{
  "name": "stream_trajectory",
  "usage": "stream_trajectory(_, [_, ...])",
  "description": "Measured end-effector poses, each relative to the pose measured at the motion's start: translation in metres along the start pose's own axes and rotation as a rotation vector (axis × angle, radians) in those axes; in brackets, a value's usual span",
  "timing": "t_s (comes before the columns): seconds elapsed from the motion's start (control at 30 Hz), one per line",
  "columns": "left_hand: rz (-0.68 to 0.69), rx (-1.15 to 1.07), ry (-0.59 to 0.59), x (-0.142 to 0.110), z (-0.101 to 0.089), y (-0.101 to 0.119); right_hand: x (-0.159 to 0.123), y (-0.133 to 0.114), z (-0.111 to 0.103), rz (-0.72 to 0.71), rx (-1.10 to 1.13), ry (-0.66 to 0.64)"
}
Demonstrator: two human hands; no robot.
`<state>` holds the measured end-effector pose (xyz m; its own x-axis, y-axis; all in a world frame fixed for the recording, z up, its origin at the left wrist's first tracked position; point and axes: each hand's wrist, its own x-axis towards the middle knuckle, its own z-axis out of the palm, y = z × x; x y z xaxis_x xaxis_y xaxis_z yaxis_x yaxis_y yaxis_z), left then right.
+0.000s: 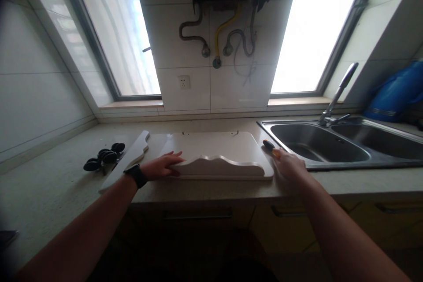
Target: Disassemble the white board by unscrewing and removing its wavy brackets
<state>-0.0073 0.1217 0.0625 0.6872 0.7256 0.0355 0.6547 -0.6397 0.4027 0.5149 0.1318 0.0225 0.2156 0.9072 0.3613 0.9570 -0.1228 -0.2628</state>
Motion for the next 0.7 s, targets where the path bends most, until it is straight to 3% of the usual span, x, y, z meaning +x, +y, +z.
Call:
stream_trajectory(0.13, [0.009, -0.143, 0.178, -0.013, 0.012, -0.007, -0.019, -0.027, -0.008, -0.175, 0.17, 0.041])
stream_trajectory(0.3, [-0.104, -0.245, 0.353, -0.032, 0.017, -0.018, -0.049, -0.073, -0.015, -0.395, 0.513, -0.205])
stream_trajectory(0.43, [-0.148, -0.356, 0.328, -0.038, 0.012, -0.022, -0.056, -0.09, -0.01, -0.357, 0.538, -0.287])
stream_trajectory(0.7, [-0.125, -0.394, 0.394, -0.037, 0.018, -0.028, -0.054, -0.093, -0.005, -0.211, 0.577, -0.323])
